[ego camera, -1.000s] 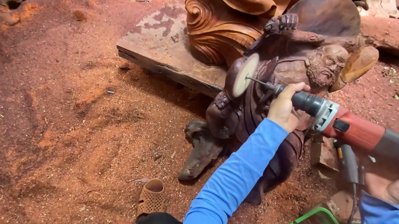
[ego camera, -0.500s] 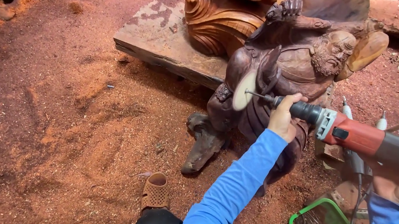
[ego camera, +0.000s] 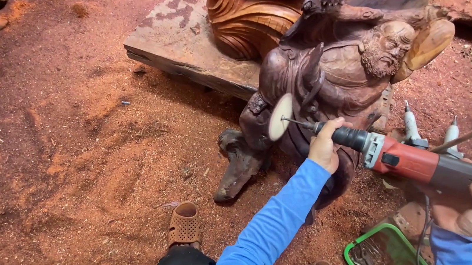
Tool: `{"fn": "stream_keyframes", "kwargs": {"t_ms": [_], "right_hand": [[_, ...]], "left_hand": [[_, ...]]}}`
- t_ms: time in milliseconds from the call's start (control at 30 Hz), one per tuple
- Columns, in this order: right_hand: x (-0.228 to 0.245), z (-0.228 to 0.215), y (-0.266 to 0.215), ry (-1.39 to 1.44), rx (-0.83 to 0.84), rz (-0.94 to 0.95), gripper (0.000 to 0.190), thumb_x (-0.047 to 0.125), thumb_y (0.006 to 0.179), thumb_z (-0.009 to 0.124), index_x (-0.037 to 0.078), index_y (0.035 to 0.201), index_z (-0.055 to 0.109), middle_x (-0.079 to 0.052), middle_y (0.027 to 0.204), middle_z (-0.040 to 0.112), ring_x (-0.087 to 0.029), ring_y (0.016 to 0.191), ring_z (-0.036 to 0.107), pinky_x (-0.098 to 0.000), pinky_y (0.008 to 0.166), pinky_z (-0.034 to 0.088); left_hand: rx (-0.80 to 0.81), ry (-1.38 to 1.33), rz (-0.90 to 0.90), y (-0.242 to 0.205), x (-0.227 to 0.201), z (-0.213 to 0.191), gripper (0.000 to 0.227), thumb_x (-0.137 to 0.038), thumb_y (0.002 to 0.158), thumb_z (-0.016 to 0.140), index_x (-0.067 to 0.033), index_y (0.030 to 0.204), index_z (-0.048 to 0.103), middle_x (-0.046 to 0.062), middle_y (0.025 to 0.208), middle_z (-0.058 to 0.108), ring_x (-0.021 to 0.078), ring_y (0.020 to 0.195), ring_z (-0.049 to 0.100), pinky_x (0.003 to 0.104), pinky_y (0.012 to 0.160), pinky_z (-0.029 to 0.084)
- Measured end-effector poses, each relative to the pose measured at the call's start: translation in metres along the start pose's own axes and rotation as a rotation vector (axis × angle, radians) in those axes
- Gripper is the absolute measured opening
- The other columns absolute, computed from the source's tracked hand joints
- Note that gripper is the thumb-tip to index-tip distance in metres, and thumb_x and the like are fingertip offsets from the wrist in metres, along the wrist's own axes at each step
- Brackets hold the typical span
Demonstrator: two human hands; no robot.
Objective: Sanding and polishing an intricately carved wooden statue using a handheld power sander
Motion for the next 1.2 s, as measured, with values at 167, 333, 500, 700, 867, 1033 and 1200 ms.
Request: {"fn": "stream_keyframes", "kwargs": {"t_ms": [167, 333, 500, 700, 867, 1033, 1200], "right_hand": [[0.059, -0.106, -0.025, -0.620, -0.255, -0.195, 0.052, 0.024, 0.089, 0.065, 0.009, 0.139, 0.067, -0.007, 0.128, 0.071, -0.027, 0.119, 0.067, -0.0659, 0.106, 0.049], [0.061, -0.112, -0.029, -0.641, -0.236, -0.175, 0.053, 0.026, 0.090, 0.065, 0.008, 0.140, 0.064, -0.008, 0.127, 0.070, -0.026, 0.119, 0.066, -0.0645, 0.110, 0.045], [0.057, -0.124, -0.030, -0.603, -0.273, -0.168, 0.054, 0.024, 0.087, 0.068, 0.006, 0.138, 0.066, -0.012, 0.124, 0.071, -0.032, 0.113, 0.068, -0.0708, 0.098, 0.049], [0.051, -0.125, -0.030, -0.626, -0.320, -0.208, 0.051, 0.024, 0.086, 0.067, 0.009, 0.134, 0.068, -0.010, 0.124, 0.072, -0.028, 0.113, 0.069, -0.0668, 0.099, 0.053], [0.045, -0.112, -0.026, -0.642, -0.273, -0.216, 0.058, 0.030, 0.085, 0.067, 0.010, 0.139, 0.067, -0.008, 0.127, 0.072, -0.029, 0.118, 0.069, -0.0680, 0.105, 0.051], [0.044, -0.113, -0.025, -0.595, -0.219, -0.212, 0.054, 0.033, 0.088, 0.068, 0.011, 0.138, 0.070, -0.008, 0.126, 0.073, -0.031, 0.119, 0.069, -0.0680, 0.107, 0.052], [0.043, -0.116, -0.024, -0.621, -0.260, -0.201, 0.055, 0.033, 0.085, 0.069, 0.012, 0.135, 0.068, -0.008, 0.124, 0.072, -0.030, 0.116, 0.069, -0.0671, 0.103, 0.053]], "left_hand": [[-0.034, -0.019, -0.006, -0.001, 0.006, -0.012, 0.027, -0.023, 0.088, 0.071, -0.0022, 0.106, 0.069, 0.005, 0.094, 0.074, 0.0098, 0.081, 0.065, 0.020, 0.080, 0.051], [-0.041, -0.077, -0.025, -0.004, 0.016, -0.020, 0.031, -0.020, 0.090, 0.071, -0.0004, 0.113, 0.067, 0.007, 0.091, 0.073, 0.0103, 0.076, 0.067, 0.018, 0.073, 0.054], [-0.073, -0.107, -0.011, -0.003, 0.012, -0.028, 0.032, -0.018, 0.088, 0.069, 0.0007, 0.114, 0.068, 0.008, 0.091, 0.072, 0.0136, 0.081, 0.067, 0.023, 0.079, 0.054], [-0.034, -0.015, -0.029, 0.000, -0.015, -0.013, 0.026, -0.021, 0.088, 0.072, -0.0019, 0.106, 0.068, 0.005, 0.089, 0.073, 0.0086, 0.073, 0.067, 0.015, 0.062, 0.053], [-0.005, 0.046, -0.017, -0.003, -0.023, -0.003, 0.032, -0.023, 0.086, 0.074, -0.0001, 0.108, 0.069, 0.007, 0.093, 0.074, 0.0122, 0.080, 0.069, 0.021, 0.075, 0.056], [0.027, 0.105, 0.040, -0.003, -0.027, 0.005, 0.033, -0.025, 0.085, 0.077, -0.0006, 0.107, 0.072, 0.008, 0.096, 0.074, 0.0129, 0.085, 0.067, 0.025, 0.087, 0.054], [0.025, 0.040, 0.030, -0.005, -0.026, -0.001, 0.036, -0.023, 0.086, 0.076, -0.0010, 0.113, 0.067, 0.006, 0.092, 0.074, 0.0114, 0.081, 0.068, 0.022, 0.081, 0.056]]}}
Point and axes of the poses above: each hand's wrist, its own y-axis towards the middle knuckle, its own z-axis out of the palm, x = y × z, the point moved 6 cm from there along y, towards the middle knuckle
